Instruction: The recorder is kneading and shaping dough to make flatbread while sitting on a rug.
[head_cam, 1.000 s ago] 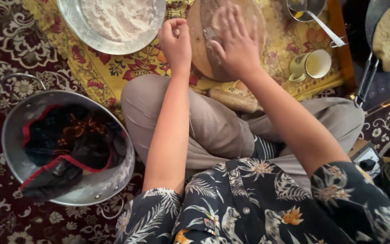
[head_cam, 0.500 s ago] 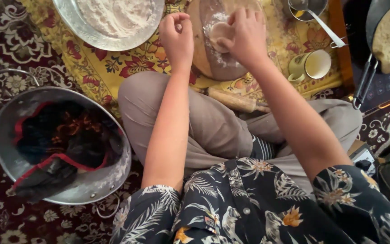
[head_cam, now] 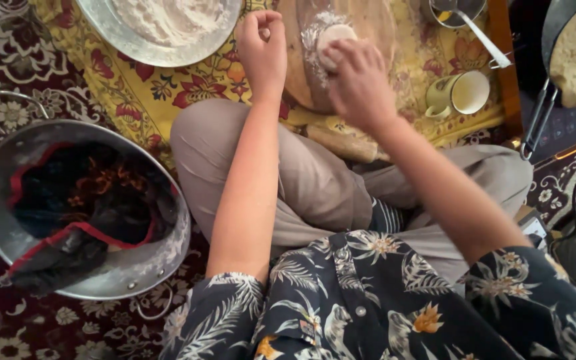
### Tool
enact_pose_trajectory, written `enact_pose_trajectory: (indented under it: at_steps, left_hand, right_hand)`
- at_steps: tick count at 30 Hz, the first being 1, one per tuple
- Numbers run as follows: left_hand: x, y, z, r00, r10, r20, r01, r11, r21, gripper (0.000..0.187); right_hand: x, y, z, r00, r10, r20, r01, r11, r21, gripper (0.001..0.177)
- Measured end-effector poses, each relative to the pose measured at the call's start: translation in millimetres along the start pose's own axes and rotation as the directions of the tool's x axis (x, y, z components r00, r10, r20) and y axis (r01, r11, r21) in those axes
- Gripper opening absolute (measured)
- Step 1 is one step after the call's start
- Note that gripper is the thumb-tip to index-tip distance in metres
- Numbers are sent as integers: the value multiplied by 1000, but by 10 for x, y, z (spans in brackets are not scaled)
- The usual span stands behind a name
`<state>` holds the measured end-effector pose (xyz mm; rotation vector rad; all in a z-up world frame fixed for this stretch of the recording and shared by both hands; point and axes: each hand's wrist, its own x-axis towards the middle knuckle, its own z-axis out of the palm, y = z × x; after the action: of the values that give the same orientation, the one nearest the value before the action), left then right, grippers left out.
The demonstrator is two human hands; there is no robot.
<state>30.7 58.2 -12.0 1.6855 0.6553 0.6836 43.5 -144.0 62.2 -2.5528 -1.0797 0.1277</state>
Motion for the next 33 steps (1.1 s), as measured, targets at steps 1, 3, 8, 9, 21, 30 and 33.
enact_pose_trajectory:
  at_steps: [1,3,8,9,21,30,33]
  left_hand:
    - [-2,4,3,1000,14,-1,-14,1000,-1,8]
    - [-13,48,-22,1000,30,4,-30,1000,2,8]
    - [-20,79,-50,999,-38,39,39,999,-18,9]
    - [-16,10,-21,999,-29,33,30,999,-19,9]
    - [-29,292,-204,985,-140,104,166,932,-323,14]
    - [458,402,-1243,939,-229,-256,42,816,-576,31]
    - [533,297,-1241,834,-390,-390,82,787,-611,32]
  right_hand:
    - [-2,-111,-28,999,-39,-6,38,997,-68,45]
    - [12,-256,-24,997,-73,-14,70,989,-130,62]
    - [103,-233,1,984,112,142,-102,992,-75,77]
    - [94,-117,10,985,105,134,-95,993,-75,77]
    - [342,344,151,935,215,-283,-220,975,14,51]
    - [1479,-38,435,975,102,-197,44,781,623,37]
    - [2074,-553,857,983,180,38,-165,771,615,25]
